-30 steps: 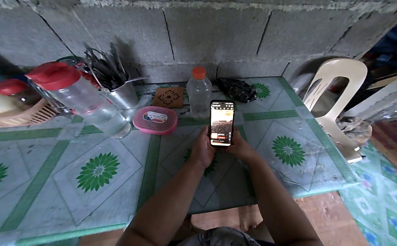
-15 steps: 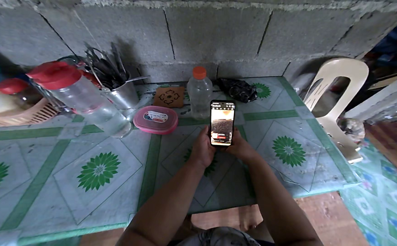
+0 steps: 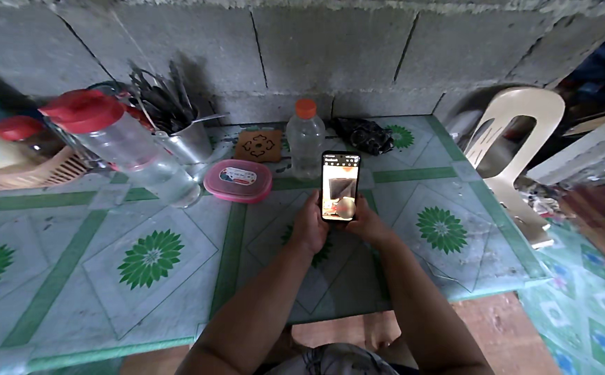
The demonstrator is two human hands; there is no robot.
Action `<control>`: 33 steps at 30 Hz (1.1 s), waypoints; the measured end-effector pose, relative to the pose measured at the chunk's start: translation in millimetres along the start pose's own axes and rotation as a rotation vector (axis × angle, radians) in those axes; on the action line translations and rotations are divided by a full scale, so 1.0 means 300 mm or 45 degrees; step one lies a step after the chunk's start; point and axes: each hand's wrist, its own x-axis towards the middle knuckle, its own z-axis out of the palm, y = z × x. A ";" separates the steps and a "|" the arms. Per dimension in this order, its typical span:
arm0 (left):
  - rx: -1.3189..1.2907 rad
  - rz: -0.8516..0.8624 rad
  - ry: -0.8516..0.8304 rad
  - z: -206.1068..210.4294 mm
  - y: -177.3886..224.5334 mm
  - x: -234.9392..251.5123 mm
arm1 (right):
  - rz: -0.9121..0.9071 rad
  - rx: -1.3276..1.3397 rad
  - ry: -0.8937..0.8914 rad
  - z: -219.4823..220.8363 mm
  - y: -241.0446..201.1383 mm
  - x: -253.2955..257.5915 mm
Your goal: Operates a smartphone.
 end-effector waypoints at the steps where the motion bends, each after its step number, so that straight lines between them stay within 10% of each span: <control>1: -0.001 0.000 0.005 0.001 0.000 0.001 | 0.001 -0.011 0.000 0.000 -0.001 0.001; 33: -0.008 0.004 -0.004 0.000 0.002 -0.002 | -0.033 0.078 -0.037 -0.004 0.006 0.004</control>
